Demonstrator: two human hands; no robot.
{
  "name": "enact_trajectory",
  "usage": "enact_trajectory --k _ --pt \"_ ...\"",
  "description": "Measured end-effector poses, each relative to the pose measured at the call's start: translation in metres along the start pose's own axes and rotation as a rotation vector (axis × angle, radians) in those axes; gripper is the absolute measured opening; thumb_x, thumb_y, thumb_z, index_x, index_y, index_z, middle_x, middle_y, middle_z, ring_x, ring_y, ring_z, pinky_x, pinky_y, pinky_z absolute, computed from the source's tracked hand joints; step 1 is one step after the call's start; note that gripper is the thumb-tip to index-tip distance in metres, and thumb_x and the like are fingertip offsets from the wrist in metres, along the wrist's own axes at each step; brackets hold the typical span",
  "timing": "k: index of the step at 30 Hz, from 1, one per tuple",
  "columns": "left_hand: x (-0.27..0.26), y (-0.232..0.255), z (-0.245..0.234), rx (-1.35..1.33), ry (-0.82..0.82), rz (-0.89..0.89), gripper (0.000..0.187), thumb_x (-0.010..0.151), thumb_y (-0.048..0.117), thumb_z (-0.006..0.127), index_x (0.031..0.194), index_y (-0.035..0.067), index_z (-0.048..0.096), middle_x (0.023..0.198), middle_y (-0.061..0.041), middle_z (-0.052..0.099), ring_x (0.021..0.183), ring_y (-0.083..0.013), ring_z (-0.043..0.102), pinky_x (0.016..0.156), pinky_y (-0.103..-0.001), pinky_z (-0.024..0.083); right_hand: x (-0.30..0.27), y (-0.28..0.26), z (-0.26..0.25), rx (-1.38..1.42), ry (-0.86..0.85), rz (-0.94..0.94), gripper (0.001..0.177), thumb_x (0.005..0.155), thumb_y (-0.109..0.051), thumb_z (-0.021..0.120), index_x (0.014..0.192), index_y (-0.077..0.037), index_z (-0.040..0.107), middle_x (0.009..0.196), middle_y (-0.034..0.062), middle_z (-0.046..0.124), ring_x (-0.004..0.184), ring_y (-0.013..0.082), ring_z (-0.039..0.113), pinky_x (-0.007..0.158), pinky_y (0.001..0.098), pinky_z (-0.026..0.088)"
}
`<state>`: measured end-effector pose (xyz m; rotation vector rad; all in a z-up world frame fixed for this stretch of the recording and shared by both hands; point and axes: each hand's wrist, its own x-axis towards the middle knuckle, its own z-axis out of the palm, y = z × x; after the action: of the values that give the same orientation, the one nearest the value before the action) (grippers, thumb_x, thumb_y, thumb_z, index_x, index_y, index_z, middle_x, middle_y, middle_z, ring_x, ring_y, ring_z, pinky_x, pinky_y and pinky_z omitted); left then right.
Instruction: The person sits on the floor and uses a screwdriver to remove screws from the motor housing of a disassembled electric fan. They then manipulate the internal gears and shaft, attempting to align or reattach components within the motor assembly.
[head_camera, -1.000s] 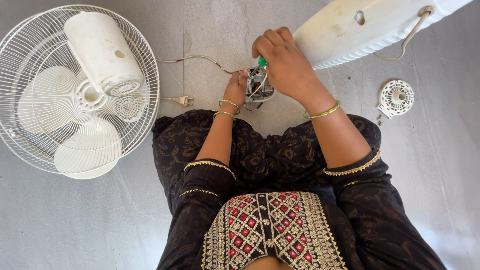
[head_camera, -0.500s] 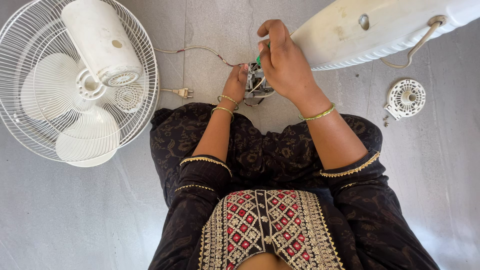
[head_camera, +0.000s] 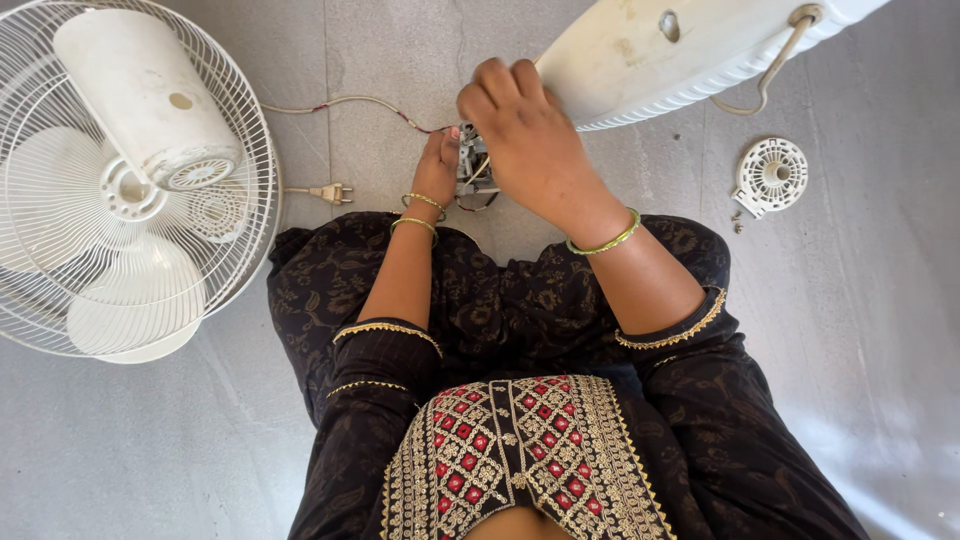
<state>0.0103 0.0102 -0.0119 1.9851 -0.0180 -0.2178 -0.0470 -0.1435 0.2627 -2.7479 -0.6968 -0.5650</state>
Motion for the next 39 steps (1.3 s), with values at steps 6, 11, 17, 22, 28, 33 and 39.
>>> enact_trajectory --k 6,11,17,22,28,33,39 --pt "-0.001 0.001 -0.003 -0.111 0.003 0.133 0.052 0.107 0.048 0.037 0.114 0.001 0.058 0.11 -0.025 0.065 0.1 -0.0389 0.063 0.09 -0.045 0.049 0.005 0.002 0.005 0.394 0.056 -0.037 0.018 0.092 0.001 0.064 0.107 -0.005 0.059 0.12 0.0079 0.054 0.117 0.0352 0.056 0.103 0.0436 0.048" --pt "-0.002 0.004 -0.003 -0.049 0.012 0.01 0.055 0.106 0.052 0.04 0.109 0.001 0.058 0.103 -0.026 0.064 0.093 -0.0401 0.062 0.088 -0.045 0.049 0.009 0.006 0.032 0.816 0.159 0.206 0.02 0.108 0.006 0.053 0.126 -0.002 0.053 0.137 0.0068 0.06 0.125 0.0209 0.067 0.105 0.0311 0.061" --pt "0.001 0.005 -0.001 -0.015 0.023 0.027 0.059 0.106 0.057 0.039 0.104 0.0 0.056 0.102 -0.026 0.063 0.093 -0.0419 0.06 0.087 -0.046 0.048 0.008 0.024 0.056 1.231 0.239 0.189 0.022 0.114 -0.001 0.067 0.126 -0.003 0.049 0.139 0.0105 0.055 0.132 0.017 0.058 0.1 0.0281 0.056" --pt "0.0 0.003 -0.002 -0.032 -0.005 0.0 0.059 0.105 0.057 0.037 0.104 0.001 0.056 0.103 -0.026 0.063 0.094 -0.0419 0.061 0.087 -0.046 0.048 0.009 0.022 0.044 0.913 0.254 0.225 0.033 0.093 -0.01 0.087 0.118 -0.007 0.066 0.123 0.0102 0.056 0.102 0.0164 0.058 0.084 0.0301 0.056" --pt "0.004 0.0 0.001 0.001 0.018 -0.001 0.058 0.106 0.055 0.039 0.103 -0.001 0.054 0.108 -0.03 0.064 0.099 -0.047 0.059 0.09 -0.048 0.047 0.004 0.004 0.005 0.433 0.102 0.191 0.026 0.098 -0.001 0.076 0.124 -0.006 0.072 0.117 0.0083 0.061 0.099 0.0248 0.063 0.084 0.0386 0.054" --pt "0.004 -0.004 0.003 -0.017 0.049 0.029 0.056 0.105 0.054 0.04 0.104 0.0 0.056 0.108 -0.03 0.064 0.102 -0.0479 0.06 0.091 -0.048 0.047 0.009 0.004 -0.005 0.396 0.109 0.096 0.025 0.087 0.013 0.061 0.107 -0.002 0.065 0.134 0.0122 0.059 0.112 0.0344 0.066 0.091 0.0432 0.056" --pt "0.004 -0.003 0.003 -0.004 0.049 0.025 0.055 0.106 0.052 0.041 0.105 -0.001 0.056 0.108 -0.031 0.064 0.103 -0.0493 0.058 0.091 -0.049 0.047 0.011 0.005 0.007 0.485 0.087 0.194 0.014 0.096 0.012 0.06 0.103 0.0 0.063 0.132 0.0111 0.061 0.096 0.0281 0.072 0.081 0.0382 0.058"
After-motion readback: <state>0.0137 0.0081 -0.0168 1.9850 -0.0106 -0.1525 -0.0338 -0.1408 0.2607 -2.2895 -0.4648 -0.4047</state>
